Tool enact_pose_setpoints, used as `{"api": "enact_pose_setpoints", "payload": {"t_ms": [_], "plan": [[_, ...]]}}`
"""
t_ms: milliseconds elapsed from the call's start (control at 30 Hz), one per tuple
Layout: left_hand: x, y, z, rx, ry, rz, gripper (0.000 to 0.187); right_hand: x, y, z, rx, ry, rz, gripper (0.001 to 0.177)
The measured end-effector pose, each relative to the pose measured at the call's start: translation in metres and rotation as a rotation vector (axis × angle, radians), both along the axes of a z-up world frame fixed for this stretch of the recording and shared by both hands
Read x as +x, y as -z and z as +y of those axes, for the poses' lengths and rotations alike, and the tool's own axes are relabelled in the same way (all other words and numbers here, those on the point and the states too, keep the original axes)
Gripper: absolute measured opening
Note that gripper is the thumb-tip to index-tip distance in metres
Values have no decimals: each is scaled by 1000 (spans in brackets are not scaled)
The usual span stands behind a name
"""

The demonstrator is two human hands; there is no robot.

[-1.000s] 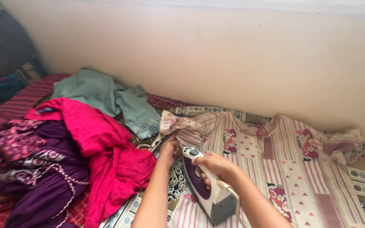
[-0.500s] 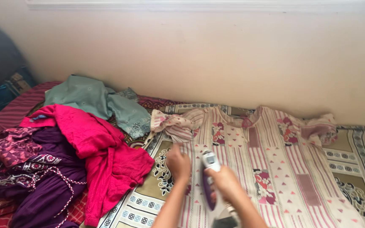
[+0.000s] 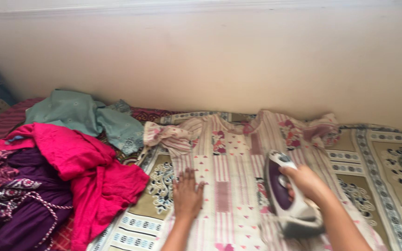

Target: The person irons a patterned white and pink dress laid out on a bed. They smooth the fabric with their hands and use a steam iron to press the garment, working across the main body and sleeves. The person adjusts the dress's position several times to reach different sections.

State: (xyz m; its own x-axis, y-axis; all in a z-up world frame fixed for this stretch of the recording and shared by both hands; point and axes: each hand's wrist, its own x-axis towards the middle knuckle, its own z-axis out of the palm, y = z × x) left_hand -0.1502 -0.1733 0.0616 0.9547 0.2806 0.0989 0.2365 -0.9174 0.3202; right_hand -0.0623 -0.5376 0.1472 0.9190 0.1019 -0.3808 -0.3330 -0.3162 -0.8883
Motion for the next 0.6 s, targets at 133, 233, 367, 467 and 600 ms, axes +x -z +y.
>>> {"api": "enact_pose_setpoints", "payload": {"t_ms": [133, 233, 367, 467, 600], "plan": [[6, -1, -1, 17, -9, -25, 75, -25, -14, -7, 26, 29, 101, 32], [5, 4, 1, 12, -9, -37, 76, -47, -20, -46, -16, 9, 122, 34], [6, 13, 6, 12, -10, -85, 73, -34, -20, -99, -53, 27, 106, 41], [5, 21, 12, -46, -10, -175, 68, -14, -15, -143, -71, 73, 103, 35], [10, 32, 17, -43, -10, -192, 64, -2, -14, -206, -121, 57, 97, 41]]}}
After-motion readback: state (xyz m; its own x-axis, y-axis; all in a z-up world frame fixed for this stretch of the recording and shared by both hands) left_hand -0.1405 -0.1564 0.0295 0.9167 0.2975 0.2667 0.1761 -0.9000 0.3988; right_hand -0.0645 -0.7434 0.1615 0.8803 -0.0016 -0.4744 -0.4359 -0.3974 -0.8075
